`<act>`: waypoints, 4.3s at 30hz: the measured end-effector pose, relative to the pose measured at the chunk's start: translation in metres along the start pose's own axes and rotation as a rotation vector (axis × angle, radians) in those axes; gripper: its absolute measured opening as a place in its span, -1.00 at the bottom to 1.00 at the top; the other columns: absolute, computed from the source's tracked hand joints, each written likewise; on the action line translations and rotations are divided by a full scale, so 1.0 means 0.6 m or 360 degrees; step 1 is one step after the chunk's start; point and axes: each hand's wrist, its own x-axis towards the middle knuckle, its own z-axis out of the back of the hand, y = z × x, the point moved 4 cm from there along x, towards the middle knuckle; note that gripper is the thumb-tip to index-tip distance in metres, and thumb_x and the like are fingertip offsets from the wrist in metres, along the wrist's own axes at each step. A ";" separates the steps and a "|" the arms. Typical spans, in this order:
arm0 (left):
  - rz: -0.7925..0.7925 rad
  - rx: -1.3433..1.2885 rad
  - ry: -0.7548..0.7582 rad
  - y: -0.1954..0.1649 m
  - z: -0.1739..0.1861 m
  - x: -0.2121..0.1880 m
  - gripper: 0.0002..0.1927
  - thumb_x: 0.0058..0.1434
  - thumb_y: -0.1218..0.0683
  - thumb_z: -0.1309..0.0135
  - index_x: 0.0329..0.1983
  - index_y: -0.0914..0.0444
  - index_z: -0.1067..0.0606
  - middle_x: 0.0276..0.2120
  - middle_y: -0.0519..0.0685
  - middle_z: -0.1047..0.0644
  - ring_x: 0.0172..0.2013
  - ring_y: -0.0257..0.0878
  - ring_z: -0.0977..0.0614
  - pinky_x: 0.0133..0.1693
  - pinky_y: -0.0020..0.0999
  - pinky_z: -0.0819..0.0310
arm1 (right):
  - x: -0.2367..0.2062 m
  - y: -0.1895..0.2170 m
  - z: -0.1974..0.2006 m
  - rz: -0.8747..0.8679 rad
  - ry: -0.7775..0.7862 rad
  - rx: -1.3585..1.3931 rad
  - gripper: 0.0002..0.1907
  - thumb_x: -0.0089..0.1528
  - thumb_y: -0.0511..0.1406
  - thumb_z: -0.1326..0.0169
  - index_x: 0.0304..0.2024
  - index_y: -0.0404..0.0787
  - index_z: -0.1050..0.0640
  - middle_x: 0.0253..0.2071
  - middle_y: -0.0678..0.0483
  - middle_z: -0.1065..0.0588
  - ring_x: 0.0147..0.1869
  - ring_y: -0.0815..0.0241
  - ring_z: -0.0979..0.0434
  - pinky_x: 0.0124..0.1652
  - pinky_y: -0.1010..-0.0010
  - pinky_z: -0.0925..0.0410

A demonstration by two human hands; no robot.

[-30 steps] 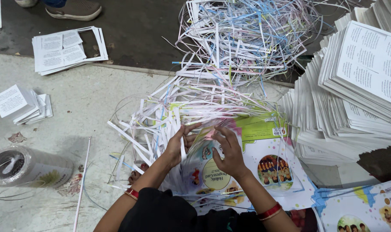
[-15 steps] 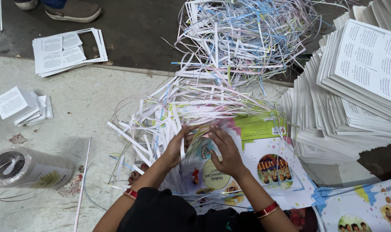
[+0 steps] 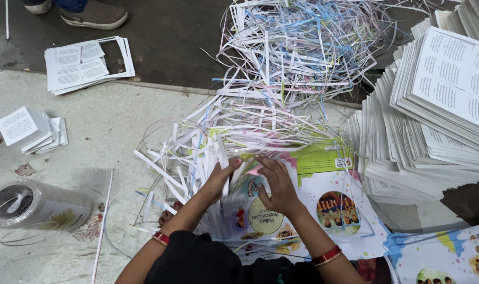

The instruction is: The person sits on the floor and pulls shredded paper strips off printed holiday progress cards, gathering the strips aside. They then stack the cleaned cards, tap the stack to align it, and set the stack down.

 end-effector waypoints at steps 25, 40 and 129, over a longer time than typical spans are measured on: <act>0.0243 0.0146 -0.0260 0.041 0.017 0.026 -0.29 0.37 -0.25 -0.08 0.28 0.39 -0.26 0.10 0.12 -0.53 0.07 -0.23 -0.60 0.08 -0.32 -0.52 | 0.129 -0.048 0.016 0.0006 0.0849 0.0089 -0.87 0.17 -0.27 -0.22 -0.27 -0.17 -0.62 -0.34 0.03 -0.47 -0.16 -0.02 -0.51 -0.16 0.16 -0.36; 0.0031 0.0008 0.0062 0.022 -0.024 0.019 -0.25 0.41 -0.33 0.32 0.43 0.28 -0.17 0.33 -0.06 -0.34 0.34 -0.24 -0.32 0.35 -0.31 -0.11 | 0.210 -0.130 -0.064 -0.0325 0.0883 0.0529 -0.85 0.13 -0.30 -0.29 -0.32 -0.19 -0.58 -0.36 0.05 -0.54 -0.30 0.11 -0.59 -0.27 0.23 -0.43; -0.0361 0.1890 -0.0300 -0.438 0.034 0.051 -0.26 0.15 0.15 -0.25 0.41 0.15 -0.29 -0.27 -0.01 -0.61 -0.35 -0.28 -0.52 -0.30 -0.32 -0.39 | 0.096 -0.078 -0.023 -0.0326 0.0694 0.0027 -0.62 0.09 -0.07 -0.30 -0.18 -0.10 -0.55 -0.38 -0.05 -0.57 -0.20 -0.18 -0.60 -0.19 -0.01 -0.37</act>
